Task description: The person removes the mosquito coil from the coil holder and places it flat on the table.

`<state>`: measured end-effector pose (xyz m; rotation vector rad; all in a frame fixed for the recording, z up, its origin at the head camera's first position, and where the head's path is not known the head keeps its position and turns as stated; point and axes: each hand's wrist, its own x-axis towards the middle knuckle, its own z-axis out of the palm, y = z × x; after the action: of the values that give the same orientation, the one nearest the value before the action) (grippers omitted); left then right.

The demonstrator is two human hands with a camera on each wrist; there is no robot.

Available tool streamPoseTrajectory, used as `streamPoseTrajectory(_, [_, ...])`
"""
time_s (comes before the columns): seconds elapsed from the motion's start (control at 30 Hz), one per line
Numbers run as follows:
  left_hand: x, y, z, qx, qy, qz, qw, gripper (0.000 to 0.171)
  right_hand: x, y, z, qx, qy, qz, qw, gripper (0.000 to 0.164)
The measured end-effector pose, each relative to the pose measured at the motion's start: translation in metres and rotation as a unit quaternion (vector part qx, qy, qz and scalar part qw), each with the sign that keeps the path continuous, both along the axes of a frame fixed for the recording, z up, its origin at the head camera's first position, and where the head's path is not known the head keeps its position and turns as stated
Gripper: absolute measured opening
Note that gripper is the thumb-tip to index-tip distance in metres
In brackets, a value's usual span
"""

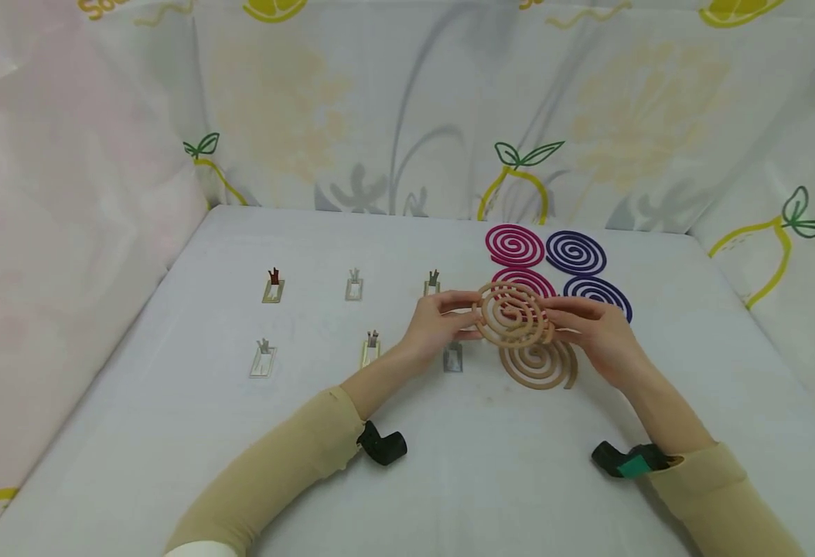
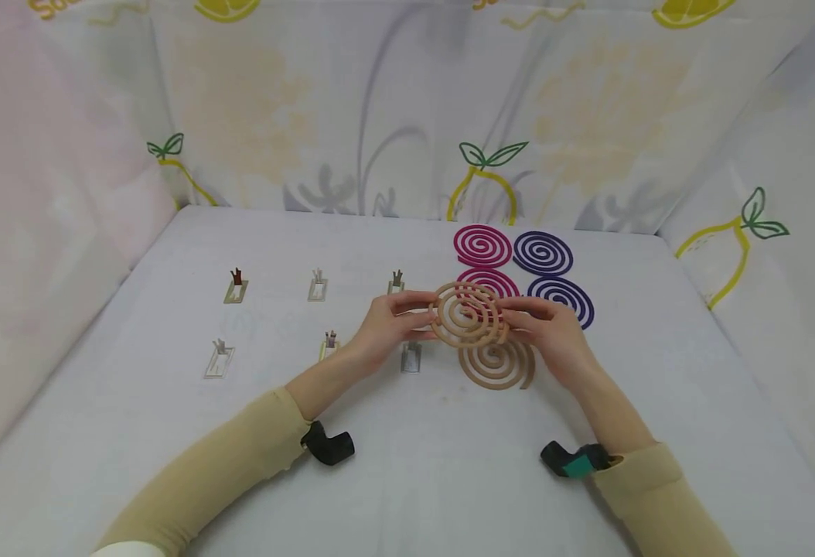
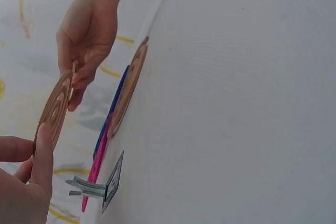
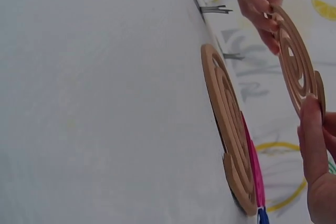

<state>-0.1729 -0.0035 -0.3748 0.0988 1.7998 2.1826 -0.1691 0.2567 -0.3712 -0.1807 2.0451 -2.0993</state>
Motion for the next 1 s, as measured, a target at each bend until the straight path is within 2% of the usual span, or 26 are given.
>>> streamPoseTrajectory(0.17, [0.0,0.015,0.0,-0.002,-0.001,-0.008,1.0,0.033,0.003,0.015,0.0,0.014,-0.001,0.004,1.0,0.021])
streamPoseTrajectory(0.43, [-0.002,0.04,-0.002,-0.004,-0.003,-0.003,1.0,0.033,0.0,0.039,-0.001,-0.005,0.007,0.015,1.0,0.022])
streamPoseTrajectory(0.63, [-0.003,0.056,-0.004,0.011,-0.006,-0.003,0.9999,0.038,-0.004,0.055,-0.003,-0.024,0.015,0.024,0.999,0.025])
streamPoseTrajectory(1.0, [0.0,0.08,-0.011,-0.043,0.01,0.001,0.999,0.036,-0.004,0.079,-0.005,0.001,0.009,0.021,1.0,0.025])
